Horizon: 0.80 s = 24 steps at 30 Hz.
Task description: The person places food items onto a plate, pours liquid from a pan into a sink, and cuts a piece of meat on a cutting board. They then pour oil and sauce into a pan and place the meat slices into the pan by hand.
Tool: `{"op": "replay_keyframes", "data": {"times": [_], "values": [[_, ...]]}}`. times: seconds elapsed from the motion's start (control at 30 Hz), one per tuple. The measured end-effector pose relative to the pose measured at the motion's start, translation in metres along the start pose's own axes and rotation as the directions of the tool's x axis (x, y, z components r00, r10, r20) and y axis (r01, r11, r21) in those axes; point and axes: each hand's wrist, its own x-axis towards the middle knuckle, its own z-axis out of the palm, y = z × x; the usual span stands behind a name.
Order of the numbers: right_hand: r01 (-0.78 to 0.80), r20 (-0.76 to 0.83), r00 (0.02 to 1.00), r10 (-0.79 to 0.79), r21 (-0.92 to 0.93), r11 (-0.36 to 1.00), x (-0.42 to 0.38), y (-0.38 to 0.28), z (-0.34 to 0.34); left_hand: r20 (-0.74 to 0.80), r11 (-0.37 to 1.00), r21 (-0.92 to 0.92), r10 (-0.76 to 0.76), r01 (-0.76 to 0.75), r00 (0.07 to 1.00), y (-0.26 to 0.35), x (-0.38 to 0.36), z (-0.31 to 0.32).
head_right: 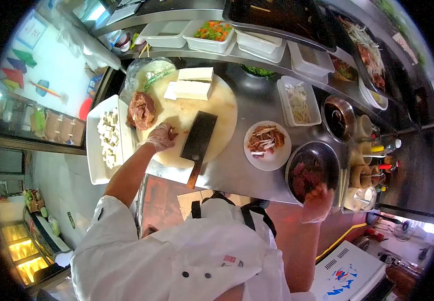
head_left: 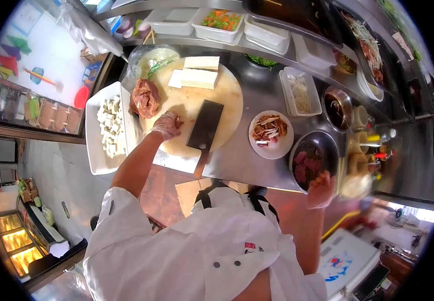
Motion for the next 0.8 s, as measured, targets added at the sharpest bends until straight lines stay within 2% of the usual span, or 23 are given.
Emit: {"op": "replay_keyframes", "data": {"times": [0.03, 0.07, 0.13, 0.17, 0.23, 0.37, 0.4, 0.43, 0.47, 0.5, 0.53, 0.57, 0.6, 0.63, 0.67, 0.73, 0.77, 0.8], "values": [[0.028, -0.049, 0.998, -0.029, -0.025, 0.999, -0.003, -0.001, 0.001, -0.024, 1.000, -0.012, -0.012, 0.012, 1.000, -0.005, 0.002, 0.005], [0.028, -0.051, 0.998, -0.029, -0.024, 0.999, -0.001, -0.003, -0.003, -0.022, 1.000, -0.009, -0.011, 0.011, 1.000, -0.015, 0.007, 0.013], [-0.006, -0.057, 0.998, 0.007, 0.023, 1.000, 0.004, -0.007, -0.013, -0.112, 0.998, 0.055, 0.005, 0.001, 0.994, -0.031, 0.016, 0.028], [-0.005, -0.059, 0.998, 0.007, 0.026, 1.000, 0.004, -0.010, -0.014, -0.112, 0.998, 0.058, 0.006, 0.000, 0.994, -0.023, 0.012, 0.025], [-0.013, -0.016, 1.000, 0.013, 0.000, 1.000, 0.004, -0.015, -0.014, -0.138, 0.985, 0.171, 0.000, 0.024, 0.990, 0.001, -0.003, 0.015], [-0.076, -0.018, 0.997, 0.077, 0.026, 0.997, 0.024, -0.028, -0.034, -0.135, 0.978, 0.195, -0.055, 0.080, 0.989, 0.004, 0.002, 0.016], [-0.095, 0.062, 0.994, 0.092, 0.044, 0.995, 0.027, -0.032, -0.037, -0.138, 0.977, 0.196, -0.057, 0.084, 0.989, -0.002, 0.007, 0.019], [-0.115, 0.142, 0.984, 0.106, 0.062, 0.991, 0.031, -0.037, -0.040, -0.097, 0.994, 0.060, -0.087, 0.093, 0.991, -0.007, 0.011, 0.021], [-0.120, 0.145, 0.983, 0.109, 0.067, 0.991, 0.034, -0.041, -0.041, -0.053, 0.992, -0.073, -0.110, 0.106, 0.992, -0.015, 0.016, 0.024], [-0.108, 0.102, 0.990, 0.102, 0.061, 0.992, 0.036, -0.045, -0.040, -0.053, 0.977, -0.173, -0.132, 0.122, 0.990, -0.024, 0.017, 0.029], [-0.098, 0.057, 0.994, 0.095, 0.054, 0.994, 0.038, -0.050, -0.039, -0.055, 0.978, -0.166, -0.136, 0.125, 0.989, -0.033, 0.018, 0.034], [-0.104, 0.056, 0.993, 0.100, 0.062, 0.993, 0.039, -0.054, -0.037, -0.048, 0.893, -0.428, -0.178, 0.141, 0.983, -0.035, 0.014, 0.036], [-0.079, 0.018, 0.997, 0.078, 0.032, 0.996, 0.038, -0.058, -0.034, -0.031, 0.740, -0.657, -0.216, 0.143, 0.976, -0.024, 0.003, 0.035], [-0.056, -0.021, 0.998, 0.056, 0.001, 0.998, 0.040, -0.062, -0.037, -0.036, 0.607, -0.782, -0.265, 0.138, 0.964, -0.015, -0.012, 0.031], [-0.063, -0.023, 0.998, 0.063, 0.007, 0.998, 0.044, -0.066, -0.046, -0.037, 0.613, -0.777, -0.269, 0.141, 0.962, -0.019, -0.014, 0.035], [-0.101, 0.107, 0.990, 0.095, 0.046, 0.994, 0.056, -0.076, -0.063, -0.011, 0.442, -0.892, -0.232, 0.095, 0.973, -0.033, -0.012, 0.040], [-0.096, 0.099, 0.991, 0.090, 0.055, 0.994, 0.060, -0.079, -0.070, -0.073, 0.383, -0.922, -0.286, 0.044, 0.955, 0.018, -0.037, 0.035], [-0.123, 0.086, 0.989, 0.117, 0.068, 0.990, 0.066, -0.082, -0.076, -0.063, 0.388, -0.920, -0.270, 0.049, 0.961, 0.050, -0.050, 0.031]]}}
